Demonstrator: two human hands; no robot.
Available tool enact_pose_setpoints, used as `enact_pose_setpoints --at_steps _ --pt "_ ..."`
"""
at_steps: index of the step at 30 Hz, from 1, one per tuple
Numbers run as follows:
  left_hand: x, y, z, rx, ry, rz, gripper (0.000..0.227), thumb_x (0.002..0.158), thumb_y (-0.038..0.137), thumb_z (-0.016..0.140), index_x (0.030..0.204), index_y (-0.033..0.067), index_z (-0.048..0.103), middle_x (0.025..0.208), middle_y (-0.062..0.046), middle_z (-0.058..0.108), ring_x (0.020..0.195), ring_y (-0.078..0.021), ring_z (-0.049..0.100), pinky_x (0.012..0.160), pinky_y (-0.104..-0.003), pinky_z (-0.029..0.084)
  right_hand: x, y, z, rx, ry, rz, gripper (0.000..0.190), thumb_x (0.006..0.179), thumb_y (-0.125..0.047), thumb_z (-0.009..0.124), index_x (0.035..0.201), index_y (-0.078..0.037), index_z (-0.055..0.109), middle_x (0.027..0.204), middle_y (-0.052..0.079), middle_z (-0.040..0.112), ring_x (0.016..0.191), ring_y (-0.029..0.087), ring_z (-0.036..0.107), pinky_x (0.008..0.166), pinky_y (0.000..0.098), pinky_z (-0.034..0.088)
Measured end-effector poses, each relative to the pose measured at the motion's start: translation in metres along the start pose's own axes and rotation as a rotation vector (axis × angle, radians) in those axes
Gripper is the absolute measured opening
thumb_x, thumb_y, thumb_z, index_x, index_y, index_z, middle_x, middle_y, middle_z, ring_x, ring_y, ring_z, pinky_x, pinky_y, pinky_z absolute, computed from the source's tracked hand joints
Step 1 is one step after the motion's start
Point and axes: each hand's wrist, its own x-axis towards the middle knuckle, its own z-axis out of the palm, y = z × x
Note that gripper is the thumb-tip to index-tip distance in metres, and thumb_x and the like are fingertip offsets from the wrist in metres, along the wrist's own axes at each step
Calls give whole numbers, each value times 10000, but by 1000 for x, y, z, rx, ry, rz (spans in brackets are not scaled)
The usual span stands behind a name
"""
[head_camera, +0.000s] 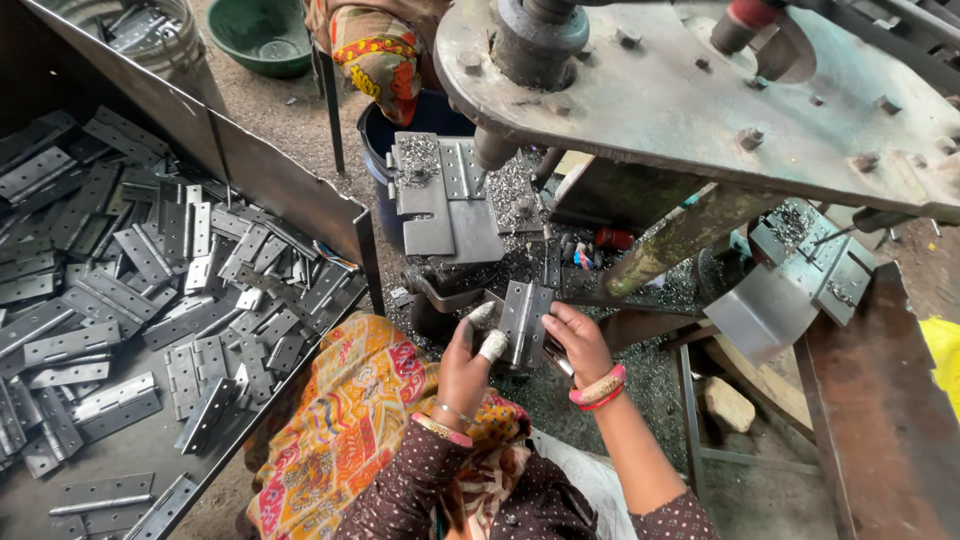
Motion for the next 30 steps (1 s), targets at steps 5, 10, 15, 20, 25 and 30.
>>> enact_pose_setpoints --at_steps 5,10,15,20,25,30 --pt "22 16 -5 110 86 133 446 950 70 680 1373 -15 569 1297 -81 659 1158 -143 621 995 -293 507 8 -5 5 -85 38 -24 402 1018 -178 575 1371 15 562 1192 76 707 1069 114 663 942 266 522" --pt "83 53 -17 598 291 -55 499 929 192 721 1384 75 553 1181 -111 729 1022 -186 699 873 -310 554 11 -2 12 -191 -15 -33 464 995 -215 590 1412 -26 515 1293 109 690 1113 167 663 947 317 542" --pt "61 59 -16 895 334 84 577 943 305 696 1439 100 484 1280 -160 645 1102 -282 652 931 -408 537 14 -3 16 -600 111 33 471 953 -259 647 1380 -82 560 1294 82 710 1125 175 679 947 319 557" --pt "56 61 -7 1649 304 539 551 927 293 619 1398 25 520 1461 -203 513 1351 -353 433 1110 -500 361 15 -3 20 -782 75 45 475 917 -293 693 1329 -76 597 1242 97 730 1086 190 720 923 338 572" --pt "103 56 8 1964 93 514 459 909 214 556 1318 11 603 1552 -162 455 1459 -328 346 1200 -515 235 9 -13 27 -950 75 35 493 900 -379 692 1301 -104 612 1198 101 733 1053 229 739 897 360 568" --pt "114 37 13 2002 46 471 417 974 201 514 1317 -10 620 1495 -200 489 1428 -348 422 1195 -525 249 11 -27 36 -1113 75 52 531 877 -466 685 1286 -133 619 1152 115 740 1021 275 737 867 390 559"
